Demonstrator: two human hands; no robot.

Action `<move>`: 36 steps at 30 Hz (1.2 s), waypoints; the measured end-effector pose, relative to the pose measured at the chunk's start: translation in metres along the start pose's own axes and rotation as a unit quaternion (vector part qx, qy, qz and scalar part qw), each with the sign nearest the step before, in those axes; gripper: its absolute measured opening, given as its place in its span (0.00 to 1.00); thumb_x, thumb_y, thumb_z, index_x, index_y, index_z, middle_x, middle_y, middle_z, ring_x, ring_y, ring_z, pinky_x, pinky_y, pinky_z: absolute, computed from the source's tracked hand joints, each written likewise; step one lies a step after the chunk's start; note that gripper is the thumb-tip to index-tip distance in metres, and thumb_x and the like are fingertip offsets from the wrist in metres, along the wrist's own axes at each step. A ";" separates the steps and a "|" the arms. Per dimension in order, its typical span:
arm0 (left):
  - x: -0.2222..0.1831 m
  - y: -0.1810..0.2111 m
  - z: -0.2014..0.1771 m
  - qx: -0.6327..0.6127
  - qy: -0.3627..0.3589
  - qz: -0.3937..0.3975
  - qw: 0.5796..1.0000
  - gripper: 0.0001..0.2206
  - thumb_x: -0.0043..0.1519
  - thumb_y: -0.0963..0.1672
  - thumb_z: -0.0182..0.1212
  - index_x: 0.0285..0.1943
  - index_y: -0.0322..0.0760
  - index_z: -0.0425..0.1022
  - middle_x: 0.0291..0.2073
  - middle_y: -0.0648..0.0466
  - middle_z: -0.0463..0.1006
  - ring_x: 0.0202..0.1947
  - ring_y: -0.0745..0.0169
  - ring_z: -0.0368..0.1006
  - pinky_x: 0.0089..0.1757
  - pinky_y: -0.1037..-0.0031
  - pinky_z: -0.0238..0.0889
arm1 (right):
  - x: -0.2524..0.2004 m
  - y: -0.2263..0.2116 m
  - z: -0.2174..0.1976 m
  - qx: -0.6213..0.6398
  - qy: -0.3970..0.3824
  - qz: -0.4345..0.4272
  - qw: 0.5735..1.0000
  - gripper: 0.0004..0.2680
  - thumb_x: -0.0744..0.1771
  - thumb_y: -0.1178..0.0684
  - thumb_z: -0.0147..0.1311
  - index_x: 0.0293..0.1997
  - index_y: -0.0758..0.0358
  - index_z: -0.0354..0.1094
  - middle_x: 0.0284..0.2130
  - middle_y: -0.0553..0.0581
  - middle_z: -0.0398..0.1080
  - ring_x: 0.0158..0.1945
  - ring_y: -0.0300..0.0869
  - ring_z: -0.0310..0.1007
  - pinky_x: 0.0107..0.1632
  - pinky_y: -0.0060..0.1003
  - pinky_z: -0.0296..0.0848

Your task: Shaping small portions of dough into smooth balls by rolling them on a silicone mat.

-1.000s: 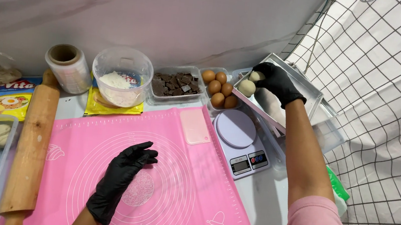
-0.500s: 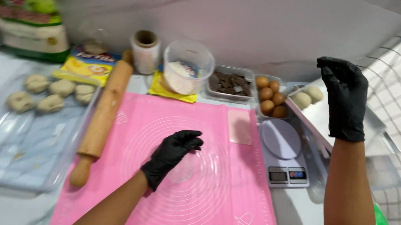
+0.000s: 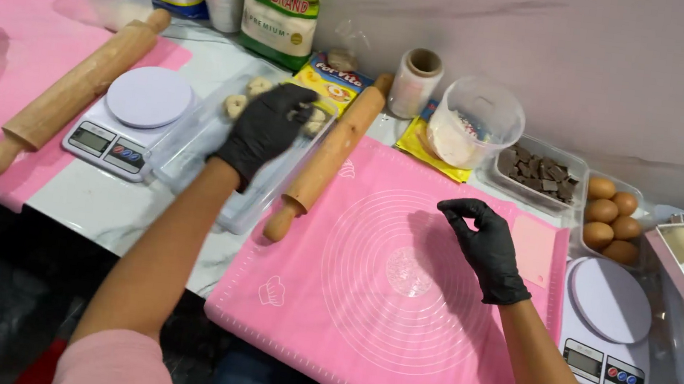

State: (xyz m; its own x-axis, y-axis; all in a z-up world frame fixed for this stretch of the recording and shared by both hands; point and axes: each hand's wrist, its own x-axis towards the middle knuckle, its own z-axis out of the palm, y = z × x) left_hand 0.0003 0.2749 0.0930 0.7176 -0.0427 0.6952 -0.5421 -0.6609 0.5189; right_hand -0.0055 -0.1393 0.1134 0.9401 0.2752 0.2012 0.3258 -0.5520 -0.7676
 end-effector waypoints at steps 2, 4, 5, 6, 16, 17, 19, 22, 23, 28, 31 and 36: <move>-0.014 -0.063 -0.033 0.238 -0.066 -0.177 0.953 0.13 0.66 0.49 0.62 0.58 0.49 0.74 0.44 0.52 0.79 0.49 0.53 0.77 0.52 0.63 0.69 | -0.006 0.008 0.005 0.007 -0.012 0.023 1.000 0.06 0.67 0.54 0.61 0.45 0.43 0.80 0.39 0.49 0.80 0.52 0.39 0.76 0.57 0.37 0.67; -0.022 -0.068 -0.037 0.240 -0.085 -0.230 0.939 0.16 0.67 0.51 0.61 0.60 0.45 0.73 0.48 0.49 0.79 0.52 0.48 0.75 0.54 0.61 0.67 | -0.010 0.015 0.007 0.016 -0.015 0.036 0.999 0.06 0.67 0.53 0.61 0.45 0.44 0.80 0.39 0.49 0.81 0.52 0.39 0.77 0.57 0.38 0.68; -0.026 -0.071 -0.040 0.239 -0.105 -0.280 0.924 0.20 0.67 0.53 0.60 0.61 0.42 0.72 0.52 0.46 0.78 0.56 0.44 0.74 0.56 0.58 0.65 | -0.012 0.019 0.009 0.025 -0.016 0.050 0.998 0.05 0.67 0.52 0.61 0.45 0.44 0.80 0.39 0.49 0.81 0.52 0.40 0.77 0.58 0.38 0.69; -0.024 -0.054 -0.041 0.241 -0.104 -0.281 0.923 0.20 0.67 0.53 0.60 0.61 0.42 0.72 0.52 0.46 0.78 0.56 0.44 0.74 0.56 0.58 0.65 | -0.013 0.020 0.010 0.027 -0.018 0.049 0.998 0.05 0.67 0.52 0.61 0.45 0.44 0.80 0.39 0.49 0.81 0.52 0.40 0.77 0.58 0.38 0.69; -0.035 -0.101 0.003 0.290 -0.151 -0.271 0.905 0.18 0.64 0.53 0.61 0.58 0.44 0.70 0.51 0.49 0.76 0.57 0.50 0.73 0.60 0.61 0.60 | -0.014 0.029 0.010 0.071 -0.038 0.036 0.996 0.05 0.68 0.54 0.60 0.46 0.52 0.80 0.41 0.55 0.81 0.53 0.45 0.77 0.59 0.42 0.71; -0.036 -0.099 -0.001 0.259 -0.147 -0.289 0.910 0.17 0.66 0.53 0.58 0.58 0.43 0.69 0.52 0.50 0.76 0.58 0.51 0.71 0.62 0.62 0.56 | -0.015 0.032 0.011 0.061 -0.042 0.032 0.997 0.06 0.68 0.54 0.61 0.47 0.52 0.80 0.42 0.55 0.81 0.53 0.46 0.77 0.59 0.43 0.71; -0.033 -0.096 -0.008 0.211 -0.128 -0.318 0.915 0.18 0.66 0.54 0.59 0.58 0.46 0.69 0.53 0.51 0.76 0.59 0.53 0.71 0.63 0.63 0.56 | -0.015 0.028 0.010 0.057 -0.048 0.024 0.997 0.05 0.68 0.54 0.61 0.47 0.52 0.80 0.42 0.56 0.81 0.53 0.47 0.77 0.59 0.43 0.71; -0.030 -0.105 -0.005 0.090 -0.053 -0.390 0.915 0.19 0.63 0.55 0.64 0.56 0.47 0.71 0.51 0.52 0.77 0.52 0.56 0.75 0.54 0.68 0.64 | -0.017 0.022 0.008 0.055 -0.055 0.016 0.997 0.06 0.67 0.54 0.60 0.47 0.53 0.80 0.42 0.57 0.80 0.54 0.49 0.77 0.59 0.45 0.72; -0.028 -0.111 -0.001 0.016 0.002 -0.431 0.902 0.21 0.60 0.55 0.69 0.54 0.46 0.73 0.47 0.50 0.79 0.45 0.56 0.79 0.45 0.71 0.74 | -0.017 0.020 0.007 0.057 -0.056 0.016 0.997 0.06 0.67 0.55 0.60 0.47 0.54 0.80 0.42 0.58 0.80 0.54 0.49 0.77 0.58 0.45 0.72; 0.001 -0.014 0.022 -0.254 0.058 -0.323 0.910 0.21 0.55 0.41 0.75 0.57 0.44 0.77 0.34 0.54 0.78 0.33 0.69 0.77 0.38 0.81 0.76 | -0.014 0.029 0.007 0.066 -0.055 0.002 0.996 0.06 0.67 0.56 0.61 0.47 0.56 0.80 0.42 0.59 0.80 0.53 0.50 0.78 0.59 0.44 0.73; -0.012 0.091 0.067 -0.374 -0.035 -0.262 0.889 0.23 0.55 0.35 0.71 0.60 0.39 0.76 0.38 0.56 0.76 0.41 0.73 0.74 0.48 0.80 0.73 | -0.014 0.024 0.005 0.078 -0.061 0.004 0.995 0.06 0.67 0.56 0.61 0.48 0.57 0.79 0.42 0.58 0.80 0.53 0.49 0.78 0.58 0.45 0.73; -0.068 0.173 0.143 -0.378 -0.176 -0.194 0.888 0.20 0.56 0.42 0.74 0.57 0.38 0.75 0.47 0.49 0.80 0.51 0.60 0.75 0.54 0.66 0.67 | -0.014 0.036 0.008 0.097 -0.057 0.013 0.994 0.06 0.67 0.57 0.61 0.48 0.58 0.78 0.43 0.58 0.80 0.53 0.47 0.78 0.58 0.43 0.74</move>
State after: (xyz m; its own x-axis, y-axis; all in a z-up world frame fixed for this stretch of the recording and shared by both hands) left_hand -0.0802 0.0566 0.0643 0.9346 -0.2413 0.2613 -0.2671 0.0088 0.9636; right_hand -0.0074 -0.1564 0.0780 0.9266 0.3567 0.1188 0.2667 -0.4012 -0.8763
